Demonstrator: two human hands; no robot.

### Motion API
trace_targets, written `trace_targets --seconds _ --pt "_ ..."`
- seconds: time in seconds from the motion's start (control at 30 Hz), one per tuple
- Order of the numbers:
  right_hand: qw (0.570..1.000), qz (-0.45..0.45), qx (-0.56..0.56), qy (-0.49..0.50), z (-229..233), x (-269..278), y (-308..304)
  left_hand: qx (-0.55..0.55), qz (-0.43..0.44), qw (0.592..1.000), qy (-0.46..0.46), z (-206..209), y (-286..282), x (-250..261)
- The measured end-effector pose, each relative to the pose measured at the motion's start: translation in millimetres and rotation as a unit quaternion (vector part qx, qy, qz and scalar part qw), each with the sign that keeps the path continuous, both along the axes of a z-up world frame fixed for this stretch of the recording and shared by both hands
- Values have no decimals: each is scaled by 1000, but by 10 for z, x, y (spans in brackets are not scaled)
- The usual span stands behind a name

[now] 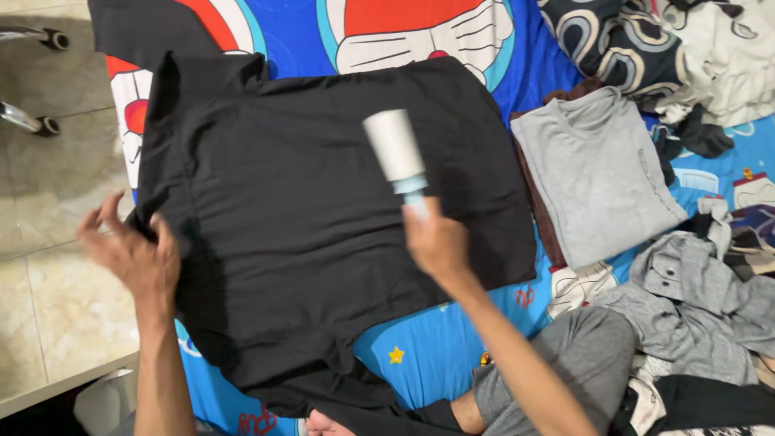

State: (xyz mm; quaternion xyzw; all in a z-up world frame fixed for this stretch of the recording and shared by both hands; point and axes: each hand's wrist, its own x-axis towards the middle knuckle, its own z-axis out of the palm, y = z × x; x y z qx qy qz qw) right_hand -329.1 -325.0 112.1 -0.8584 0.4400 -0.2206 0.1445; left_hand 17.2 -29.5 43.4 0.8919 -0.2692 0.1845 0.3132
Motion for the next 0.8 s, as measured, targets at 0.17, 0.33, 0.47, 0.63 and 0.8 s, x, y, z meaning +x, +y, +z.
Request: trace_targets --seconds 0.17,0.33,0.47,0.63,0.8 --pt "966 254 31 -26 -324 1146 769 32 -4 999 9 14 -534 653" --pt "966 259 -16 -16 -545 1477 788 46 33 998 34 -344 -675 835" --pt "986 122 -112 28 -557 1406 365 -6 54 997 53 -448 -646 836" --pt "995 32 -83 39 -563 1265 -151 -51 71 993 84 -418 -646 833" --pt "996 68 -55 -6 -375 1514 281 -91 78 986 118 -289 -695 765"
